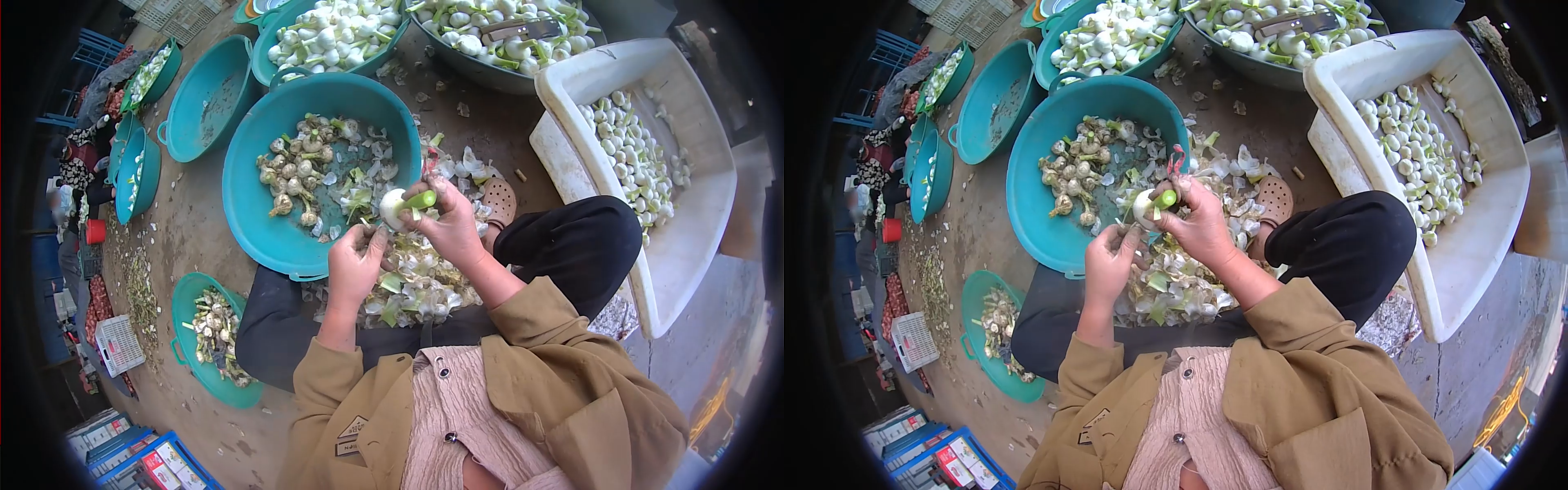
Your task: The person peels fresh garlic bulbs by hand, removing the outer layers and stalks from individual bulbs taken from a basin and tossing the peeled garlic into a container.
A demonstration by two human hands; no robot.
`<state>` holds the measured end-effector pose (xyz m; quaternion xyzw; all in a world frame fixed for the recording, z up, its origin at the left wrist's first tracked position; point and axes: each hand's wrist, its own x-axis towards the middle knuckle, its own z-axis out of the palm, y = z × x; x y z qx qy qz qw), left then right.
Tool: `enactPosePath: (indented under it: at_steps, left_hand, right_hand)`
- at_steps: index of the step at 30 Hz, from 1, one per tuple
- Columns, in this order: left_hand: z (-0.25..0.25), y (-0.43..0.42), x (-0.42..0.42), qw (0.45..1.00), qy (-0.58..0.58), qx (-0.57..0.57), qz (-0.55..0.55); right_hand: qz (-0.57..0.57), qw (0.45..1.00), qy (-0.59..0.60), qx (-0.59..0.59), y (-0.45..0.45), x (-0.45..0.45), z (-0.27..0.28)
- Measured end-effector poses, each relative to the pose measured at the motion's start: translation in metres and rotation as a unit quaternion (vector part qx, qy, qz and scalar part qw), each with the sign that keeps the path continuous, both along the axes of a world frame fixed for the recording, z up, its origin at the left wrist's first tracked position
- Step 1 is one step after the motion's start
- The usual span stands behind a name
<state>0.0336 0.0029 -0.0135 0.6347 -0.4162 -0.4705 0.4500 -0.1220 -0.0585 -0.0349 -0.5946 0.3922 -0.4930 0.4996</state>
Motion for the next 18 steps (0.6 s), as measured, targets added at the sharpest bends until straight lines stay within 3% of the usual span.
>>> enactPosePath:
  at_steps: [1, 9, 10, 12, 13, 14, 15, 16, 18]
  left_hand:
    - [-0.003, 0.000, 0.002, 1.000, -0.007, 0.008, -0.021]
    - [-0.002, -0.005, 0.011, 0.996, -0.037, 0.073, -0.028]
    - [-0.008, -0.007, 0.014, 0.996, -0.036, 0.072, -0.027]
    - [-0.027, -0.008, 0.024, 0.982, -0.185, 0.030, -0.013]
    - [-0.039, -0.007, 0.033, 0.982, -0.184, 0.028, -0.013]
    - [-0.050, -0.005, 0.044, 0.949, -0.310, 0.054, -0.018]
    - [-0.051, -0.006, 0.047, 0.898, -0.432, 0.077, -0.024]
    - [-0.052, -0.007, 0.047, 0.898, -0.433, 0.070, -0.028]
    - [-0.052, 0.003, 0.043, 0.957, -0.277, 0.083, -0.021]
  right_hand:
    - [-0.009, 0.997, 0.045, -0.065, 0.002, 0.000, 0.006]
    - [0.029, 0.984, 0.065, -0.166, 0.010, 0.004, 0.003]
    - [0.019, 0.995, 0.028, -0.097, 0.010, 0.006, -0.007]
    - [0.007, 1.000, -0.008, -0.029, 0.007, 0.006, -0.012]
    - [-0.048, 0.982, -0.153, 0.097, 0.005, 0.008, -0.010]
    - [-0.102, 0.925, -0.293, 0.219, 0.001, 0.008, -0.009]
    - [-0.107, 0.927, -0.268, 0.238, -0.005, 0.003, -0.012]
    - [-0.112, 0.928, -0.270, 0.232, -0.009, 0.001, -0.016]
    - [-0.095, 0.939, -0.187, 0.271, -0.008, -0.002, -0.024]
